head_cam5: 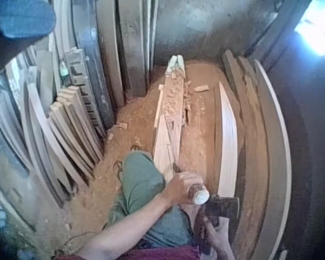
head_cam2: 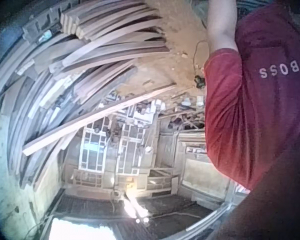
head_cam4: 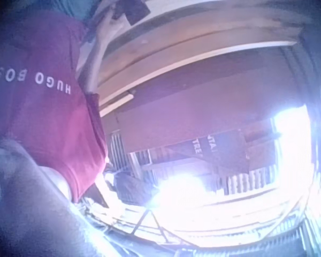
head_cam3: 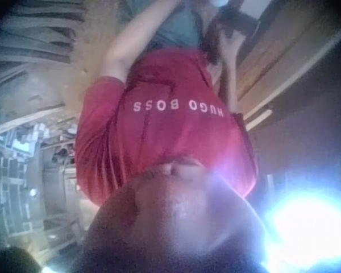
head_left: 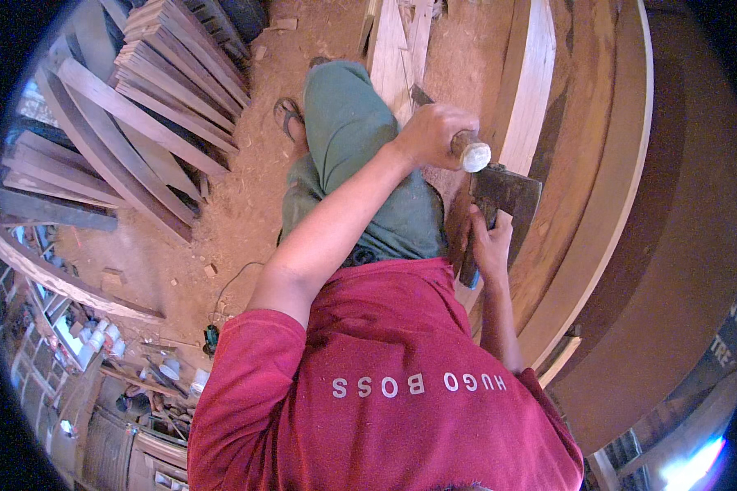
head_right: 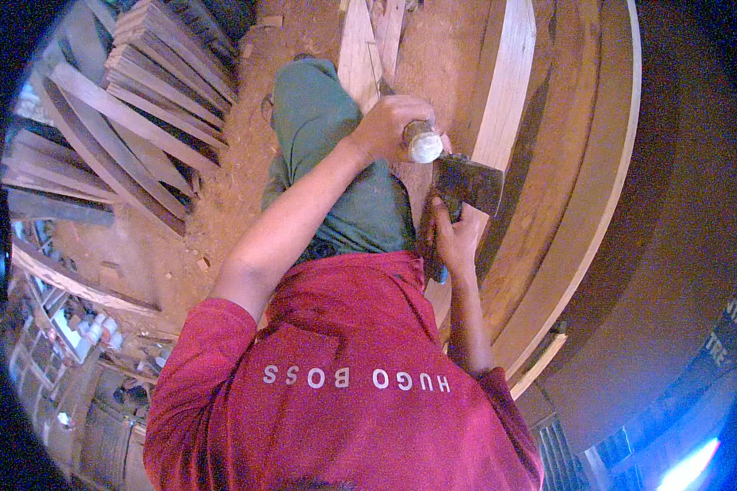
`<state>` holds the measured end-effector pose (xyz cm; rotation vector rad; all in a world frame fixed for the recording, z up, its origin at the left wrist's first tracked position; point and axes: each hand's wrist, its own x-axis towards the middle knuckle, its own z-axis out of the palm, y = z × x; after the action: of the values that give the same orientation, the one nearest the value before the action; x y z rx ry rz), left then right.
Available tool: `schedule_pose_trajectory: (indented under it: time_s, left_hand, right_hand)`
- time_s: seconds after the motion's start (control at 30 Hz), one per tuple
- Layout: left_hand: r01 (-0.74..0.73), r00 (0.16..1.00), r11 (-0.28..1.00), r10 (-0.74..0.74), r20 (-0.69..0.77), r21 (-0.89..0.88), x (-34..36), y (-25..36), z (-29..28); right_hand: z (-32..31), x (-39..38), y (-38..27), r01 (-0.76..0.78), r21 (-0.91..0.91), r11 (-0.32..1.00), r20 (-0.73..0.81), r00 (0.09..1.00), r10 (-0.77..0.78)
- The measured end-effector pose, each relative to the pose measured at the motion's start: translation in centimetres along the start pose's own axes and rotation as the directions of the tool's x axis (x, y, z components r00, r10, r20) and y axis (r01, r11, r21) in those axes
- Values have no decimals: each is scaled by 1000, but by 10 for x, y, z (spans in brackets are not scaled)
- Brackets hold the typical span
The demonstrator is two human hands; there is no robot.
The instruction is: The person uses a chisel and a wooden mallet to carve a curved wooden plank. They repeatedly strike the chisel to remove wood shavings and shape the plank's edge.
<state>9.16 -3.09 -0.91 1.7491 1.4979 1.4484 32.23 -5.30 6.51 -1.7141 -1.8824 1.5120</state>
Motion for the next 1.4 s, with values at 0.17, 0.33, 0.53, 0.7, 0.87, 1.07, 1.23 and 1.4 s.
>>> schedule_pose_trajectory:
  time_s: [0.17,0.33,0.53,0.7,0.87,1.07,1.23,1.4]
  left_hand:
    - [-22,1000,1000,22,-6,-2,2,-2,-1]
    - [-60,998,997,58,-33,-47,0,-5,-2]
    - [-17,1000,999,17,-6,-49,-4,-1,-4]
    - [-27,999,1000,27,34,4,-1,-8,-10]
    - [-21,999,1000,20,39,4,-6,-15,-7]
    - [-50,999,999,50,-3,-4,-9,-21,-1]
    - [-22,999,1000,22,27,-14,-7,-22,-1]
    - [-30,998,999,27,62,41,-5,-25,0]
  right_hand:
    - [2,3,7,32,-18,999,-16,999,-32]
    - [-2,-12,-5,160,-144,977,-144,973,-181]
    - [-19,-45,-50,675,472,567,-415,738,-532]
    - [5,-19,-46,208,-357,911,93,978,-188]
    - [-4,-42,-40,313,75,947,-126,945,-302]
    - [12,-22,-46,227,-658,718,95,971,-219]
    - [10,-32,-43,529,-387,755,19,823,-567]
    - [15,-20,-33,220,-502,837,72,974,-213]
